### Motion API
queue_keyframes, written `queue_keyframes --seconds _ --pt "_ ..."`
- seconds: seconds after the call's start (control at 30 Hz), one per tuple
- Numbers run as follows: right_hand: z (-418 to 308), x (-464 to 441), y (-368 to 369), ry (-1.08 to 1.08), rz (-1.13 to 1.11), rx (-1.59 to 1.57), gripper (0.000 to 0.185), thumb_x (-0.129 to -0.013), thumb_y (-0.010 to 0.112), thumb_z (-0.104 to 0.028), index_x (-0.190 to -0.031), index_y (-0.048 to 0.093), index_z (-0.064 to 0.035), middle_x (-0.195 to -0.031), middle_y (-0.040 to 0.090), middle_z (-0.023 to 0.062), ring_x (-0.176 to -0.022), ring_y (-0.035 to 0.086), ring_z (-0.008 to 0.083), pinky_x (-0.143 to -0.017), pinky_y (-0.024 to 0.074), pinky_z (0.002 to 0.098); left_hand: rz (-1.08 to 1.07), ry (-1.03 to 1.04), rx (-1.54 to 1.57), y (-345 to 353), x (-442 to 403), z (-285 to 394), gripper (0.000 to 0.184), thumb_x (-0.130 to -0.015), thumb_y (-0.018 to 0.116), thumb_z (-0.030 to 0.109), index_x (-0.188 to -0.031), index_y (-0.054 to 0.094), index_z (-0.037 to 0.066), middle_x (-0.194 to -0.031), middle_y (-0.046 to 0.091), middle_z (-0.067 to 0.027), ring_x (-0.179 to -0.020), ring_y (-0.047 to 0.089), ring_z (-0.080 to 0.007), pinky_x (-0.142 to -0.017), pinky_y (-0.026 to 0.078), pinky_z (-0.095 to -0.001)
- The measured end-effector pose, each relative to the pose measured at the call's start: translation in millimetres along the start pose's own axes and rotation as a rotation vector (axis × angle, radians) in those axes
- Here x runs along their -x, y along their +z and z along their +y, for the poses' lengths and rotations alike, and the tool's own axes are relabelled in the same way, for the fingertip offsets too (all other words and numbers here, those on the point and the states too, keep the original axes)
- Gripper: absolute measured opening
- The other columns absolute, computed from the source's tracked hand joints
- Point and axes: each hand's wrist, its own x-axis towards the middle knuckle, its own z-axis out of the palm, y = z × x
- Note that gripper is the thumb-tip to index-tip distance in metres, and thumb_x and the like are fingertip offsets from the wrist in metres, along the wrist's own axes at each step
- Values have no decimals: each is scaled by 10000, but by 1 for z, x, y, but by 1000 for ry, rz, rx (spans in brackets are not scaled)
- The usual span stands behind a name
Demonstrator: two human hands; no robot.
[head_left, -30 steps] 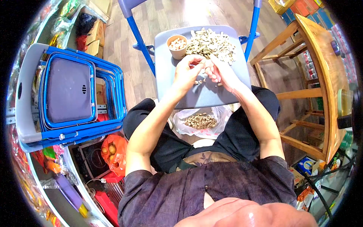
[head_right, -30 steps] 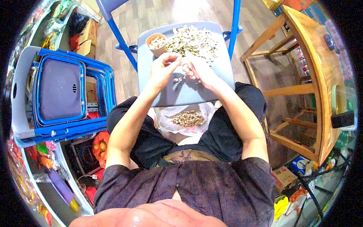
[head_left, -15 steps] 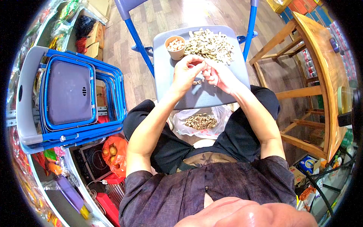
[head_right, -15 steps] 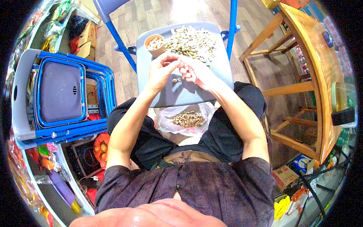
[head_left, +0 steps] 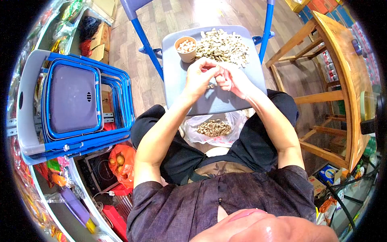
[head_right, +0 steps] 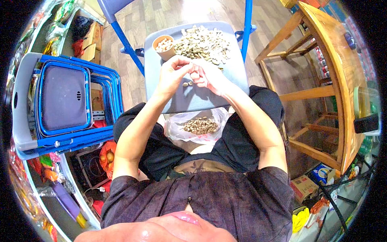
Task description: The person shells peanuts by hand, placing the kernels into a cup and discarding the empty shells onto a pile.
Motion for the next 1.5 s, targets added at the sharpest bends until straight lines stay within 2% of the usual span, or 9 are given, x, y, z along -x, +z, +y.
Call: queue_keyframes --seconds 0.2,0.47,0.57,0.63,0.77,0.83,1.03,1.17,1.5 --pt "7 -3 -4 27 -4 -30 362 -960 350 -430 -824 494 -127 -638 301 -85 -528 245 54 -462 205 209 -7 -15 78 4 0 -5 89 -807 677 47 -889 648 24 -822 663 -31 -739 596 -85 -710 488 -240" --pt "16 -4 -8 9 -14 -94 322 -953 360 -378 -830 498 -115 -632 327 -82 -522 264 53 -462 225 209 -37 -5 100 4 -2 -12 49 -850 650 59 -874 634 20 -801 644 -28 -738 575 -89 -711 469 -247" --pt "12 -2 -4 -12 -25 -122 320 -948 365 -361 -845 517 -99 -629 331 -74 -522 271 58 -462 231 206 -37 -64 168 1 -3 -11 76 -825 659 54 -888 641 17 -814 643 -23 -743 586 -85 -695 473 -233" --pt "12 -2 -3 -21 -39 -137 323 -946 368 -355 -854 528 -91 -628 331 -70 -523 272 62 -461 233 205 21 -170 305 -3 -5 -12 102 -841 661 92 -917 639 27 -822 634 -9 -777 581 -73 -712 464 -229" --pt "9 -5 -4 -28 -38 -172 342 -953 371 -364 -874 543 -79 -625 330 -64 -520 274 62 -452 227 202 51 -242 417 -3 -7 -9 100 -871 653 136 -931 637 58 -821 621 5 -776 573 -64 -715 459 -219" --pt "8 -3 -2 -29 -38 -207 354 -960 368 -373 -879 545 -78 -624 330 -65 -517 271 60 -447 220 200 -34 -366 608 -6 -8 -11 143 -895 636 152 -1005 612 64 -903 630 -12 -819 604 -115 -762 476 -251" --pt "3 0 -1 -9 3 -136 407 -984 358 -433 -884 545 -86 -621 343 -69 -499 250 48 -428 190 193 -120 -430 701 -14 -12 -29 166 -907 619 158 -1038 607 56 -914 633 -7 -812 603 -98 -780 489 -233" --pt "3 2 -3 -15 7 -98 391 -984 366 -433 -856 534 -104 -618 344 -74 -496 244 44 -426 188 194 -30 -477 731 -10 -9 -23 190 -906 616 150 -1065 602 46 -935 637 -11 -813 610 -104 -790 503 -235" --pt "3 7 -3 -16 35 28 362 -976 379 -431 -796 485 -136 -615 325 -80 -496 239 43 -429 180 197 -132 -427 470 -9 -16 -22 351 -840 678 110 -1159 568 14 -1011 620 -68 -912 605 -145 -812 499 -289"
